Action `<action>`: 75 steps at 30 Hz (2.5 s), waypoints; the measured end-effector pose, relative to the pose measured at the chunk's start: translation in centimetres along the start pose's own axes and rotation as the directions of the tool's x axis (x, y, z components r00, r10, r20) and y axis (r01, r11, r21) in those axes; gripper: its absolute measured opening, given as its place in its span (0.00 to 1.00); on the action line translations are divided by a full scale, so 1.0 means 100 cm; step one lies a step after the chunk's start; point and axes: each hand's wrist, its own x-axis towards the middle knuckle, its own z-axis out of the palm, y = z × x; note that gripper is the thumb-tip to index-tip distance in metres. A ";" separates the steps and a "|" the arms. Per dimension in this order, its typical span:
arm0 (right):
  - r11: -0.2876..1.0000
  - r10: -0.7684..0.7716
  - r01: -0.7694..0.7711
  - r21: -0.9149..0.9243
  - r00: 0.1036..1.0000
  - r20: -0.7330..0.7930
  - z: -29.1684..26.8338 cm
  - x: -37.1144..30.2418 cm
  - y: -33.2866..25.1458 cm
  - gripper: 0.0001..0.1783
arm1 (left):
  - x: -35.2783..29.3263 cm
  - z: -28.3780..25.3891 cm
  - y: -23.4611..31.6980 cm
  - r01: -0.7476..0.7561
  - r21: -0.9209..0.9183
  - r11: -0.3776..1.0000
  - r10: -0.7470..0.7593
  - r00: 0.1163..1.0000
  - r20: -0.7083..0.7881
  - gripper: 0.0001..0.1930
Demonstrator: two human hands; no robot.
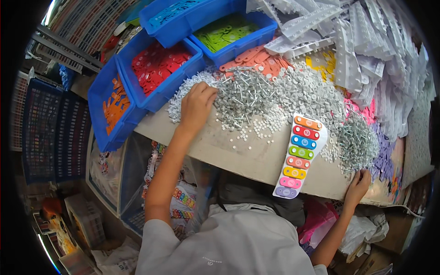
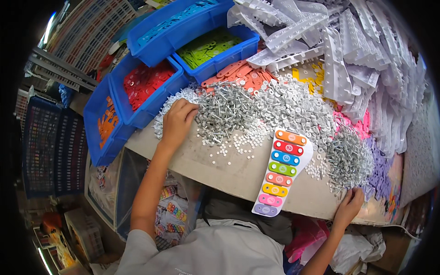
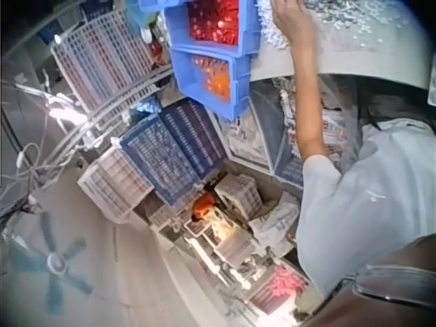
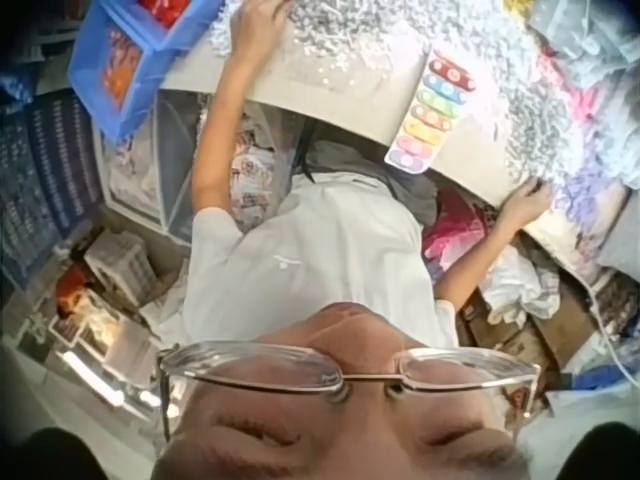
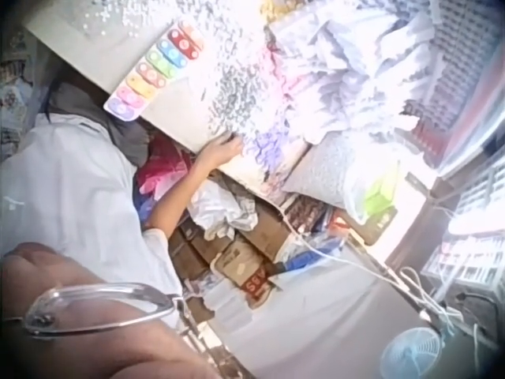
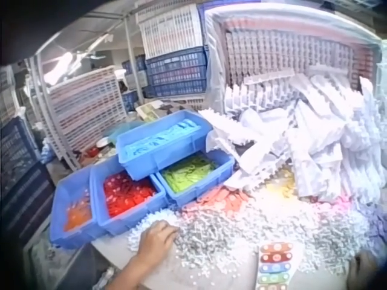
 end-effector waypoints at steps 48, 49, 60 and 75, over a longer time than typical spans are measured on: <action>0.411 -0.190 -0.804 0.429 0.385 0.903 -0.017 -0.021 -0.166 0.16 | -0.057 0.034 0.175 0.767 -0.497 0.407 0.135 0.487 0.863 0.39; 0.412 -0.208 -0.803 0.432 0.379 0.902 -0.016 -0.021 -0.167 0.16 | -0.054 0.034 0.173 0.767 -0.493 0.410 0.118 0.492 0.863 0.39; 0.418 -0.186 -0.785 0.458 0.419 0.889 -0.015 -0.017 -0.181 0.12 | -0.050 0.038 0.173 0.769 -0.510 0.386 0.159 0.489 0.858 0.36; 0.264 0.058 -0.651 0.712 0.747 0.662 -0.005 -0.052 -0.150 0.09 | -0.031 -0.011 0.025 0.253 -0.096 0.963 -0.260 0.963 -0.064 0.08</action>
